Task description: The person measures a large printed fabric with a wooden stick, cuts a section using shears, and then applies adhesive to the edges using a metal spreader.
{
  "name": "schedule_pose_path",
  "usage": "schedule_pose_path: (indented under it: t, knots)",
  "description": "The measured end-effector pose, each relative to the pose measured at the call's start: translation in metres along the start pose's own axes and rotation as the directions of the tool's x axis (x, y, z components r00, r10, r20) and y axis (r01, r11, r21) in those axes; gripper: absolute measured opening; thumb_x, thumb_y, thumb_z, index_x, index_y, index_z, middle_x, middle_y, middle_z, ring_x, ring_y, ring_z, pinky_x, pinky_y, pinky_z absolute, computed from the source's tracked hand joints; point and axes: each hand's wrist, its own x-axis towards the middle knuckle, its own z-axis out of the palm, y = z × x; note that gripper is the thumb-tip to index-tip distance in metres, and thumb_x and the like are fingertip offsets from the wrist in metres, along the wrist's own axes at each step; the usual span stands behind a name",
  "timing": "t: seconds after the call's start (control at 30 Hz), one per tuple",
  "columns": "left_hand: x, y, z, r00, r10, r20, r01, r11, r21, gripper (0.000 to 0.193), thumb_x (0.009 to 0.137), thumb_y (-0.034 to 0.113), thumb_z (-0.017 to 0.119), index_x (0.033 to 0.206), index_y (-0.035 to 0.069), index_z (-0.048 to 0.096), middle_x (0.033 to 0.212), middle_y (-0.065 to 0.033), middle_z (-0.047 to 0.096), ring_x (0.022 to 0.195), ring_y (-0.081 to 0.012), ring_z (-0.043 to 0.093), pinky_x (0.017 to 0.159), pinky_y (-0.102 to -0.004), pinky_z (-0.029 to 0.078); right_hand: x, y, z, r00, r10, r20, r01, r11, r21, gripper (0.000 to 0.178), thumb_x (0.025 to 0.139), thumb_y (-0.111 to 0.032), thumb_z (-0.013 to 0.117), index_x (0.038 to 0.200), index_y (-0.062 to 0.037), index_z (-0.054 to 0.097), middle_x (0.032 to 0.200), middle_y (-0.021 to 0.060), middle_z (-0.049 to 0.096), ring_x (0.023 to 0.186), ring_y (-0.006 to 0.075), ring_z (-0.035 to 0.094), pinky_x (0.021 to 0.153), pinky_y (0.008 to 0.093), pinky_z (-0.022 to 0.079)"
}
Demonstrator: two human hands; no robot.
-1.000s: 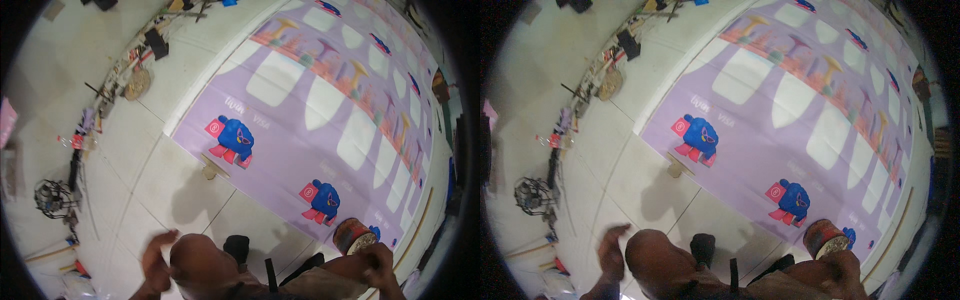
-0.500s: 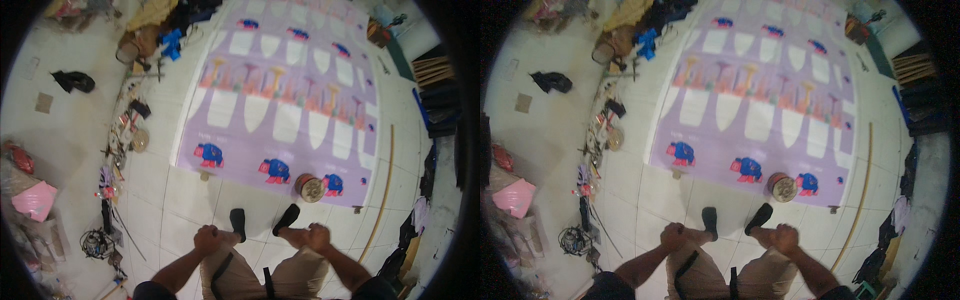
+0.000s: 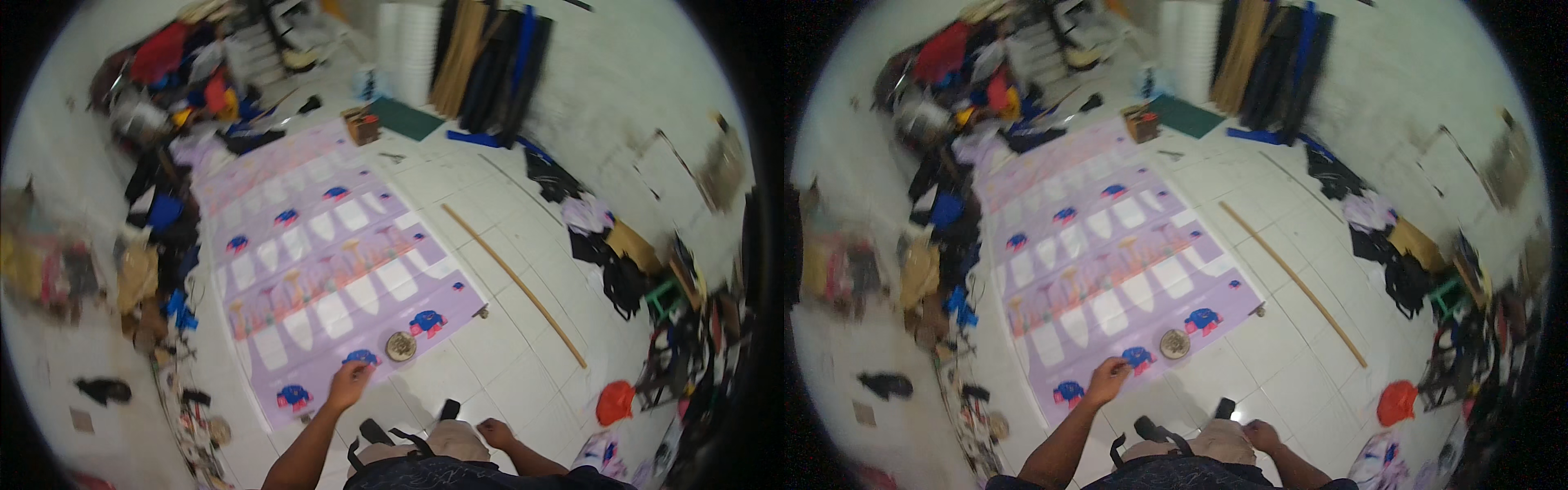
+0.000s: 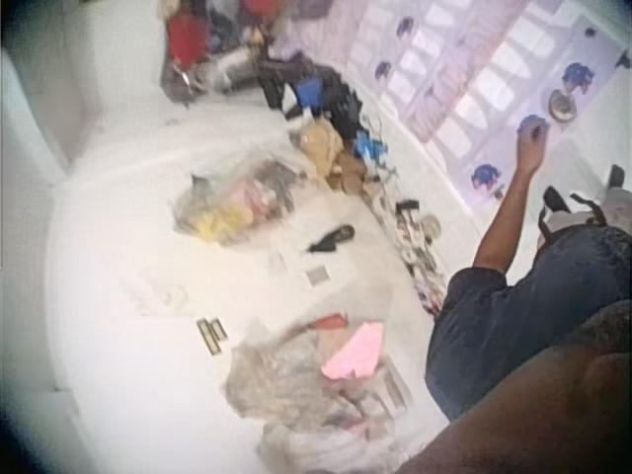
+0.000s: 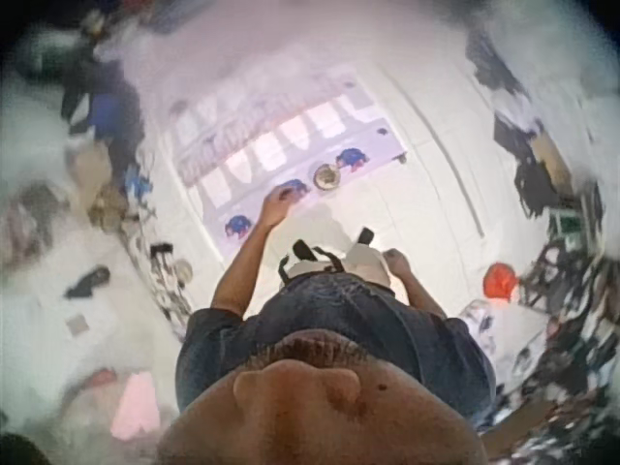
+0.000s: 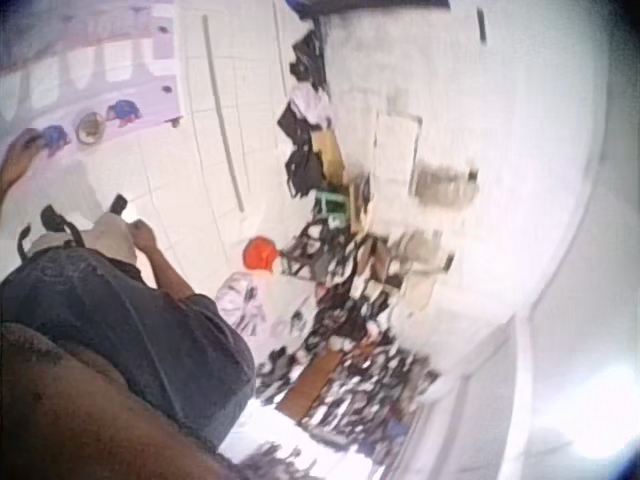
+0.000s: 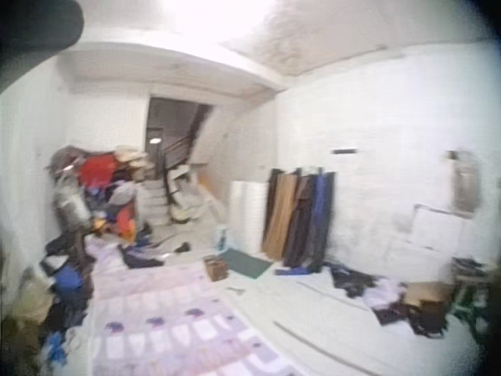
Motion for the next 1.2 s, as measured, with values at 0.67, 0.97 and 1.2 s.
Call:
schedule_pose_path:
  t: [0.67,0.97,1.2]
  knots:
    - [-0.042,-0.059,0.268,0.714,-0.605,0.352,0.317,0.729,0.607,0.04,0.09,0.043,0.06,0.103,0.007,0.07,0.096,-0.0196,0.07,0.101,-0.036,0.065,0.089,-0.0452,0.051,-0.025,0.429,-0.174,0.836,0.505,-0.216,-0.48,0.863,0.16,0.048,0.088,-0.047,0.061,0.093,-0.0001,0.07,0.104,0.022,0.069,0.1,0.0396,0.065,0.089,0.0452,0.051]
    - [0.195,0.018,0.42,0.883,-0.417,0.216,0.366,0.9,0.238,0.034,0.084,0.032,0.068,0.099,0.001,0.071,0.097,-0.0173,0.071,0.092,-0.0291,0.067,0.083,-0.0401,0.052,0.232,0.334,-0.358,0.893,0.219,-0.393,-0.037,0.907,0.42,0.046,0.093,-0.042,0.061,0.112,-0.0007,0.066,0.095,0.0155,0.071,0.082,0.0221,0.068,0.077,0.0355,0.053]
    - [0.306,0.06,0.54,0.535,-0.676,0.507,0.08,0.638,0.766,0.053,0.087,0.054,0.055,0.085,0.004,0.071,0.089,-0.0236,0.069,0.087,-0.0396,0.067,0.076,-0.0481,0.051,0.249,0.428,-0.439,0.873,0.485,-0.052,-0.363,0.716,0.596,0.036,0.092,-0.036,0.065,0.114,-0.0081,0.064,0.092,0.0069,0.068,0.073,0.016,0.063,0.056,0.0321,0.049]
